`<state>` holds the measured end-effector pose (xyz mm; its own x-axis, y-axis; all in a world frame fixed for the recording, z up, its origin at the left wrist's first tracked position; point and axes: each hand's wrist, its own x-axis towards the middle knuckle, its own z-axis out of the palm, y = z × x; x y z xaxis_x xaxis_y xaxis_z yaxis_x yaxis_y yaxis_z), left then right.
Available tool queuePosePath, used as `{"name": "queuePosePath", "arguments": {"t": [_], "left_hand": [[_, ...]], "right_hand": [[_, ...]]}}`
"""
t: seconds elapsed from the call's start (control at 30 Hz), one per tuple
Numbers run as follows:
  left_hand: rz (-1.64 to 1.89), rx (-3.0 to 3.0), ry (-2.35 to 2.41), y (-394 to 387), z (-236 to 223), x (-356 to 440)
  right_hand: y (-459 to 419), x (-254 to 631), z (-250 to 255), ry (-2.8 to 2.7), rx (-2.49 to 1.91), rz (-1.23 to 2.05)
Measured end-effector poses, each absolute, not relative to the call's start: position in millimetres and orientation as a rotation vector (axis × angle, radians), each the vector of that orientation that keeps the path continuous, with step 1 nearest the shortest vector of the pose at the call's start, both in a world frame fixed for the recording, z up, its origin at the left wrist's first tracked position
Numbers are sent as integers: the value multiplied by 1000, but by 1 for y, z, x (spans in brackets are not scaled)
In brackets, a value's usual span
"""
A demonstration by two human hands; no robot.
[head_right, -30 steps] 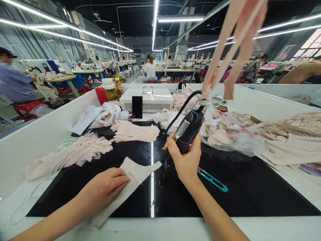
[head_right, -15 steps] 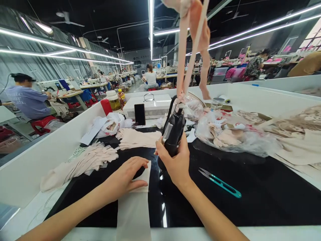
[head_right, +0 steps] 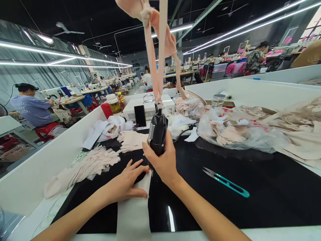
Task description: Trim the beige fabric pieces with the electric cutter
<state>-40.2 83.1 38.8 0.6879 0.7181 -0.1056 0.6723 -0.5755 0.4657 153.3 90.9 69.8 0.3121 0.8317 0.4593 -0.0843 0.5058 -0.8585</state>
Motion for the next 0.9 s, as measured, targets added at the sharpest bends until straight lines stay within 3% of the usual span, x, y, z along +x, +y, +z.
{"name": "queuePosePath", "arguments": {"t": [0.9], "left_hand": [[50, 2479, 1094, 83, 48, -43]], "right_hand": [[84, 143, 66, -1094, -807, 732]]}}
